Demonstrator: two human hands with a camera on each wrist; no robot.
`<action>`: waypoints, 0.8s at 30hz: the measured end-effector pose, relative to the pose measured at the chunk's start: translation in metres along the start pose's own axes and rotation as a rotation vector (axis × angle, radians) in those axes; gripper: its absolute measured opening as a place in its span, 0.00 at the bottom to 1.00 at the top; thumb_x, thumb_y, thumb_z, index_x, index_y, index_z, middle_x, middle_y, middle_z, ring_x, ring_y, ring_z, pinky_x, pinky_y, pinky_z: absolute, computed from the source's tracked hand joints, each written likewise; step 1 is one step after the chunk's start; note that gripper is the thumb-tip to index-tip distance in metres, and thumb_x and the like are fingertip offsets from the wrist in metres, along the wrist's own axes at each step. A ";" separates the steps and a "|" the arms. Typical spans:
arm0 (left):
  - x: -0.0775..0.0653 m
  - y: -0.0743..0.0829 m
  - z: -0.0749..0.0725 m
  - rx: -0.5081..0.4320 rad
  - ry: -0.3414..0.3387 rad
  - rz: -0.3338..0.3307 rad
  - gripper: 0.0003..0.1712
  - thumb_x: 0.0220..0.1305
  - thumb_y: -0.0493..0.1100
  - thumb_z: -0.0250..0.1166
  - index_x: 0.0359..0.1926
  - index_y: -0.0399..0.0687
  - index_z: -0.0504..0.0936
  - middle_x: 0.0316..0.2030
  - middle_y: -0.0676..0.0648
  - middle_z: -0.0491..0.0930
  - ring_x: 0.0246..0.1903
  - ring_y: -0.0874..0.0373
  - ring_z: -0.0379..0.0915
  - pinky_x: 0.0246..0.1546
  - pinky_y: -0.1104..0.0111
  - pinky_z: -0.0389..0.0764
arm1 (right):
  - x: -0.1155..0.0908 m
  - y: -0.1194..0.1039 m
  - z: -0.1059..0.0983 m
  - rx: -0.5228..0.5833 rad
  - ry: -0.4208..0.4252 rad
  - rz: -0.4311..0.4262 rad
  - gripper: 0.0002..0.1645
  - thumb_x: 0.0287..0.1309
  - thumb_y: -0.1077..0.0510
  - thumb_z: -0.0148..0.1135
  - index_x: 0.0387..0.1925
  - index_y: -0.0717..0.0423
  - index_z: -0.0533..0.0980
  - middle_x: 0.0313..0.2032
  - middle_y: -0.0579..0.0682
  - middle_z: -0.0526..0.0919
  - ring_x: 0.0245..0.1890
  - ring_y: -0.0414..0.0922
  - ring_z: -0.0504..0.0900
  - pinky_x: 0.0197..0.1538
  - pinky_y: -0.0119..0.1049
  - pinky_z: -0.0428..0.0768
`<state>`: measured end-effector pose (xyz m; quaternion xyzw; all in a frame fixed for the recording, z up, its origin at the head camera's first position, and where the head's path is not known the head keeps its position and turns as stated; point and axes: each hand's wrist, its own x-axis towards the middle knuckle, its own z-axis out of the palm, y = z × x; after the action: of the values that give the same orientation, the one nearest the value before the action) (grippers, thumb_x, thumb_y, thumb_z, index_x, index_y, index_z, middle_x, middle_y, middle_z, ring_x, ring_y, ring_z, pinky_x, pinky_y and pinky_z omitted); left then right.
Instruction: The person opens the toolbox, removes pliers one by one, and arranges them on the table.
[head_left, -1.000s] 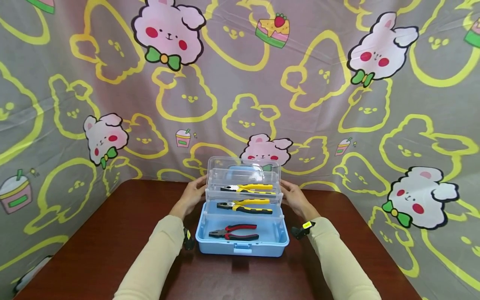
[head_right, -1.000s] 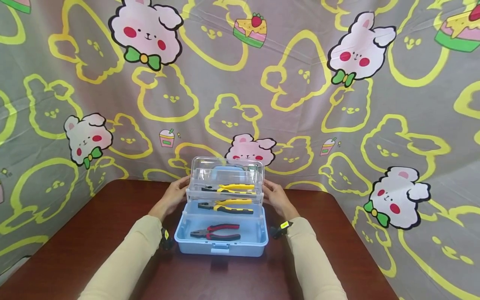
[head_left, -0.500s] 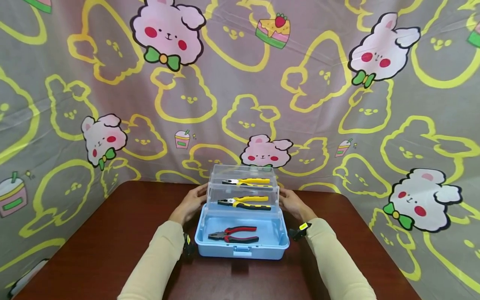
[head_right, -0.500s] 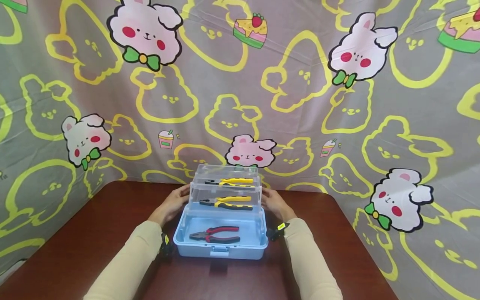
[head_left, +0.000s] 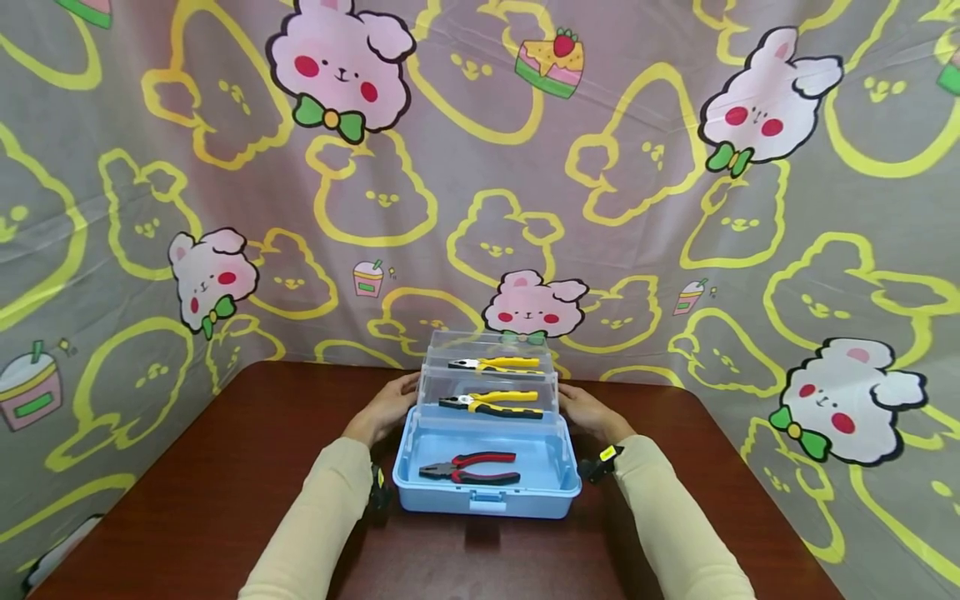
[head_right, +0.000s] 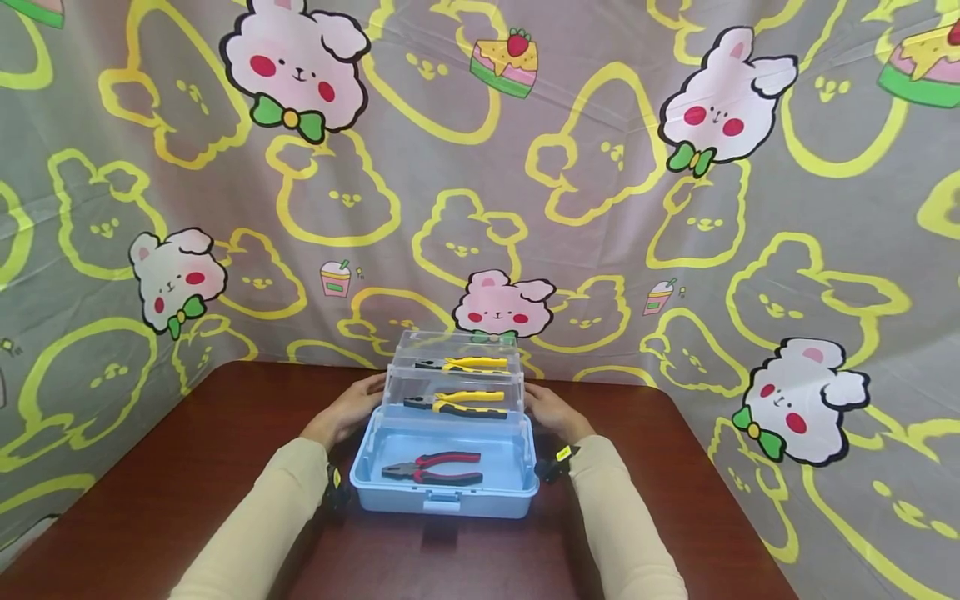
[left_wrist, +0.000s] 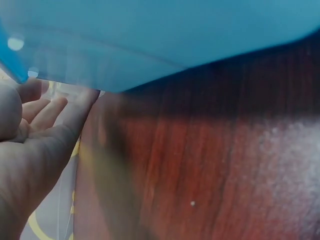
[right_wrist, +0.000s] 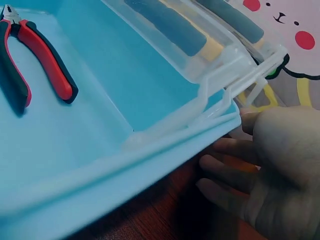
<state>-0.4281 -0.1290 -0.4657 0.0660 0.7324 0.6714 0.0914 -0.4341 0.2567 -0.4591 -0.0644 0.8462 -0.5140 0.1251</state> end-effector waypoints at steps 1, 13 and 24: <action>0.000 0.000 0.000 0.010 0.003 -0.003 0.31 0.82 0.37 0.52 0.80 0.40 0.56 0.75 0.35 0.60 0.67 0.41 0.67 0.56 0.52 0.78 | -0.001 -0.001 0.000 -0.012 0.003 -0.002 0.34 0.83 0.46 0.45 0.80 0.56 0.59 0.70 0.62 0.70 0.64 0.63 0.74 0.56 0.63 0.76; -0.006 0.001 0.006 0.321 0.073 0.050 0.30 0.82 0.40 0.51 0.77 0.31 0.59 0.68 0.28 0.68 0.66 0.36 0.66 0.64 0.45 0.68 | -0.019 -0.009 -0.006 -0.088 0.199 -0.053 0.29 0.83 0.54 0.45 0.76 0.63 0.61 0.55 0.64 0.79 0.46 0.56 0.82 0.50 0.53 0.82; -0.040 0.015 0.001 0.470 0.169 0.152 0.32 0.83 0.50 0.51 0.76 0.35 0.63 0.66 0.32 0.71 0.63 0.37 0.71 0.62 0.44 0.70 | -0.041 -0.037 -0.012 -0.176 0.396 -0.145 0.26 0.82 0.50 0.49 0.70 0.60 0.71 0.61 0.64 0.77 0.59 0.61 0.77 0.59 0.58 0.75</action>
<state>-0.3894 -0.1359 -0.4491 0.0842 0.8662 0.4910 -0.0386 -0.3983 0.2594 -0.4150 -0.0336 0.8891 -0.4482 -0.0869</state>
